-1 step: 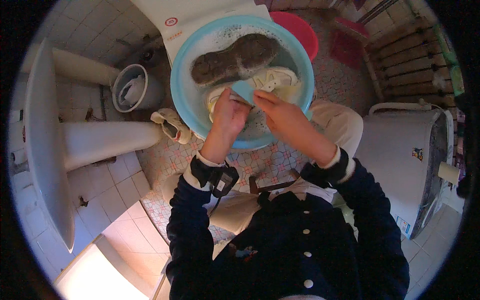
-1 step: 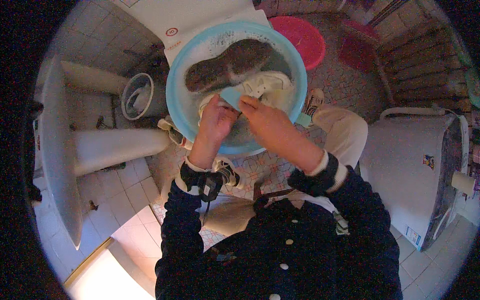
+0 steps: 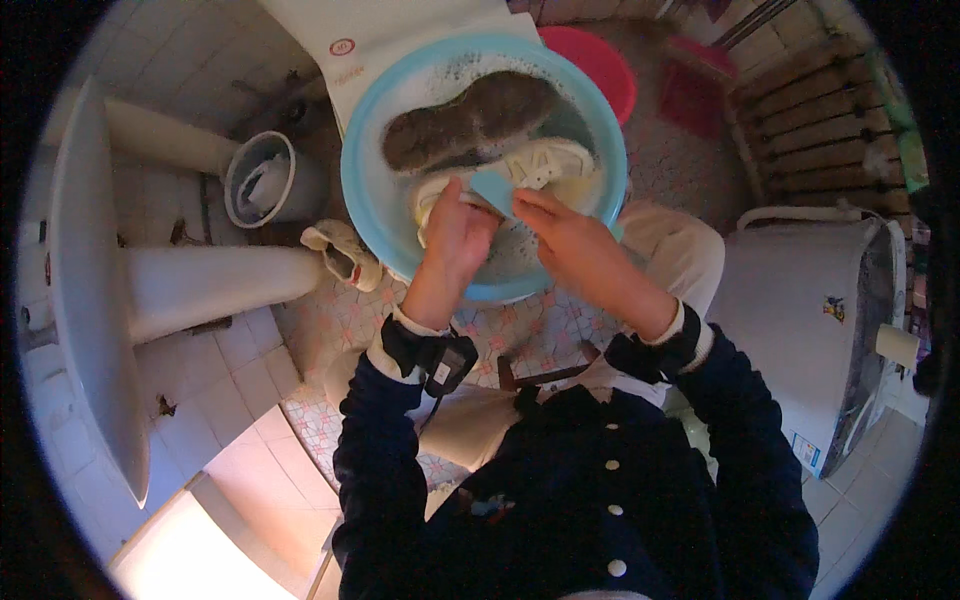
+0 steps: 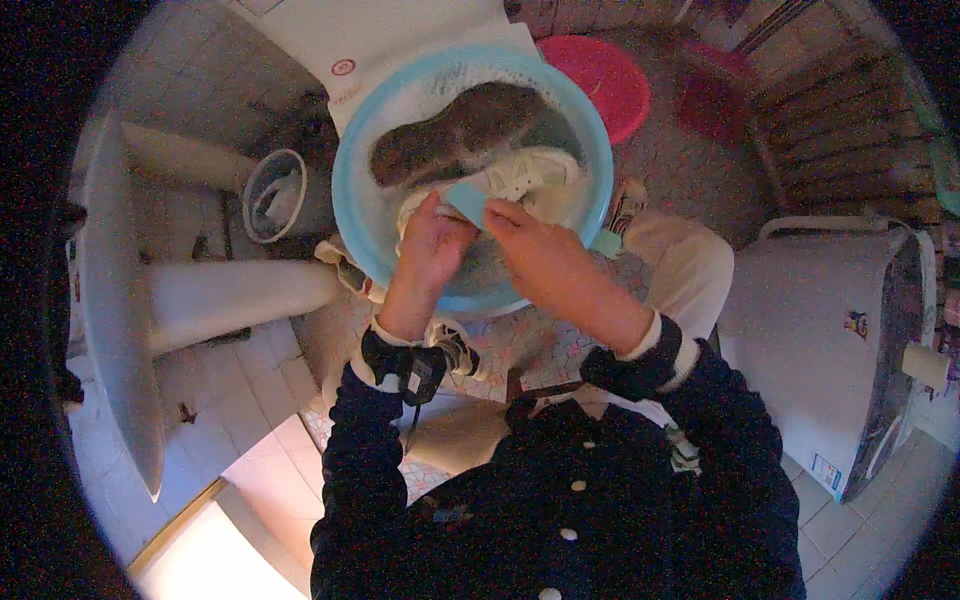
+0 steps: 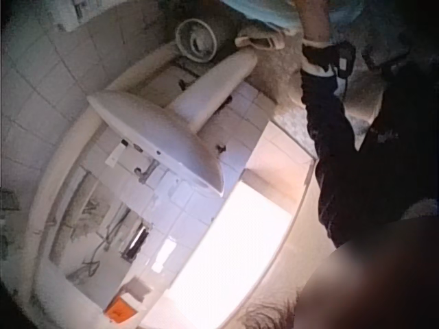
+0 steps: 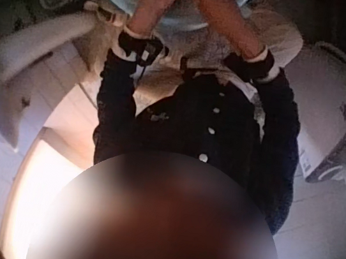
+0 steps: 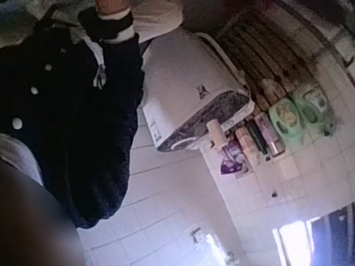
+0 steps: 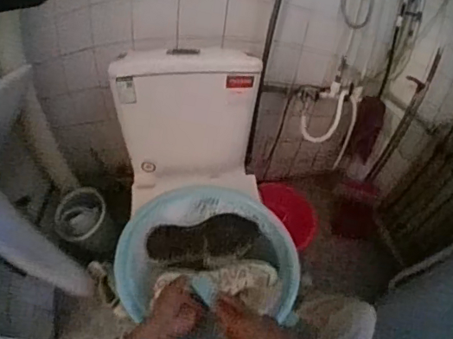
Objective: The person scrubs a white sneaker with a brush in a basin of soapy water. They repeatedly scrub the upper, sole, and interior of the shoe, occasionally dipping the brush into the water.
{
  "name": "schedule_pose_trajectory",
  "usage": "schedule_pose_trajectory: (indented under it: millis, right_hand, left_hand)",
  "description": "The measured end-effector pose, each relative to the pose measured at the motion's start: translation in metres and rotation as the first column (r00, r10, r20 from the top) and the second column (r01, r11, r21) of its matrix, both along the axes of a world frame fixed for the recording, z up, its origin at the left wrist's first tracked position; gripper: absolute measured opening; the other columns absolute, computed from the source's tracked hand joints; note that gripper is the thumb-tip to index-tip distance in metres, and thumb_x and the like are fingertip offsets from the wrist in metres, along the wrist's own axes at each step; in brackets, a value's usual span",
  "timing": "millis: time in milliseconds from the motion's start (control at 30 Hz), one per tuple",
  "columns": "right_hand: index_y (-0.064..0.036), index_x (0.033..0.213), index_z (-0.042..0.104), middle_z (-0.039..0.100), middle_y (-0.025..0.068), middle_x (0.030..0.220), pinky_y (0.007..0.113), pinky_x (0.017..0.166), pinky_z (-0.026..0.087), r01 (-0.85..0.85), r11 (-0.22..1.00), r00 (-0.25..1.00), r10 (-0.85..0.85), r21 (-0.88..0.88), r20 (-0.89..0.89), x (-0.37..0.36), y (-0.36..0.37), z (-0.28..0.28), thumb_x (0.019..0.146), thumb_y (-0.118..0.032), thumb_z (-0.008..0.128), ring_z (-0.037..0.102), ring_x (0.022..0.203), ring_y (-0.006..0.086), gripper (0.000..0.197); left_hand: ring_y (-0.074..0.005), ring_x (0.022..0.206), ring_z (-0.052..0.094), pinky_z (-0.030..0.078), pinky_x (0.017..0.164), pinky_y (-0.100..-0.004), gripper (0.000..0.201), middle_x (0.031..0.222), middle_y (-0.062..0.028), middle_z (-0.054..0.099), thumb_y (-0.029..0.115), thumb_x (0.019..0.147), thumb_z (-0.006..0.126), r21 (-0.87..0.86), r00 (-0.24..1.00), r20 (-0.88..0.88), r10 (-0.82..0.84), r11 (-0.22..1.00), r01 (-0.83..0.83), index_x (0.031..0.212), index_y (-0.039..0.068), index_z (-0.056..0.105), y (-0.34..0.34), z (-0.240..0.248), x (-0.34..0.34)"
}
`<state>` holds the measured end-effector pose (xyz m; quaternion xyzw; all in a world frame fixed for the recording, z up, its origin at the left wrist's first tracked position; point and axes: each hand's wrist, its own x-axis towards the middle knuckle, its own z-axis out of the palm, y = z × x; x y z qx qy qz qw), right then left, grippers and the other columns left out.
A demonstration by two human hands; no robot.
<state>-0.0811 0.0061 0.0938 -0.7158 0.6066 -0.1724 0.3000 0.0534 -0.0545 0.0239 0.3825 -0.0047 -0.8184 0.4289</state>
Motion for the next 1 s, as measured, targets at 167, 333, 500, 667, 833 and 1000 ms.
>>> schedule_pose_trajectory:
  millis: [167, 333, 500, 667, 833, 1000]
  right_hand:
    - [-0.0007, 0.11, 0.047, 0.046, 0.0128, 0.119, 0.04, 0.072, 0.046, -0.023, 0.982, 1.0, 0.026, -0.188, 0.012, -0.001, -0.011, -0.012, 0.069, 0.005, 0.048, 0.054, 0.087, 0.0357, 0.041]
    - [-0.0028, 0.11, 0.048, 0.047, 0.0127, 0.119, 0.042, 0.07, 0.046, 0.006, 0.996, 1.0, -0.008, -0.093, -0.019, 0.004, -0.004, -0.013, 0.071, 0.004, 0.048, 0.054, 0.087, 0.0361, 0.04]
    - [-0.0028, 0.11, 0.047, 0.048, 0.0135, 0.118, 0.043, 0.069, 0.047, 0.007, 0.998, 0.999, -0.01, -0.06, -0.053, 0.002, 0.005, -0.018, 0.073, 0.002, 0.048, 0.055, 0.087, 0.0363, 0.038]
    - [-0.0029, 0.113, 0.046, 0.048, 0.0141, 0.118, 0.042, 0.071, 0.047, -0.04, 0.989, 0.997, 0.031, -0.143, -0.065, 0.007, -0.013, -0.027, 0.073, 0.003, 0.047, 0.055, 0.089, 0.0361, 0.04]
    - [-0.0022, 0.109, 0.049, 0.05, 0.0147, 0.116, 0.043, 0.071, 0.046, -0.011, 0.995, 0.999, 0.007, -0.102, -0.037, -0.003, 0.013, -0.011, 0.074, 0.002, 0.047, 0.055, 0.087, 0.036, 0.035]
    - [-0.0032, 0.113, 0.048, 0.048, 0.013, 0.119, 0.042, 0.072, 0.047, -0.03, 0.971, 0.999, 0.026, -0.236, -0.021, 0.011, -0.017, -0.014, 0.074, 0.002, 0.048, 0.056, 0.088, 0.0346, 0.039]
  left_hand:
    - [-0.0229, 0.099, 0.049, 0.037, 0.091, -0.0371, 0.023, 0.104, -0.0093, 0.052, 0.021, 0.092, 0.034, -0.048, 1.0, -0.022, 0.022, 0.999, -0.023, 0.103, 0.003, 0.046, 0.003, -0.001, -0.007]
    - [-0.0214, 0.097, 0.05, 0.038, 0.089, -0.0355, 0.022, 0.1, -0.0088, 0.054, 0.021, 0.092, 0.035, -0.075, 0.996, -0.066, -0.057, 0.996, 0.052, 0.1, 0.004, 0.047, 0.0, -0.009, 0.0]
    - [-0.0205, 0.092, 0.051, 0.041, 0.082, -0.0341, 0.023, 0.098, -0.0086, 0.054, 0.023, 0.093, 0.035, -0.036, 0.998, -0.068, -0.008, 0.999, 0.005, 0.099, 0.004, 0.048, 0.009, -0.033, -0.001]
    - [-0.0217, 0.098, 0.049, 0.039, 0.087, -0.0358, 0.026, 0.104, -0.0091, 0.053, 0.025, 0.093, 0.033, 0.018, 0.998, -0.062, -0.018, 1.0, 0.019, 0.102, 0.005, 0.047, 0.004, -0.038, 0.001]
    - [-0.0244, 0.102, 0.047, 0.035, 0.093, -0.0379, 0.027, 0.108, -0.0107, 0.051, 0.024, 0.093, 0.032, 0.029, 0.989, -0.145, -0.013, 0.999, 0.017, 0.106, 0.004, 0.045, 0.005, -0.022, 0.003]
    - [-0.0258, 0.104, 0.047, 0.035, 0.093, -0.0396, 0.028, 0.11, -0.0122, 0.05, 0.024, 0.093, 0.032, 0.009, 0.998, -0.04, 0.05, 0.999, -0.05, 0.107, 0.003, 0.044, 0.007, -0.02, -0.004]
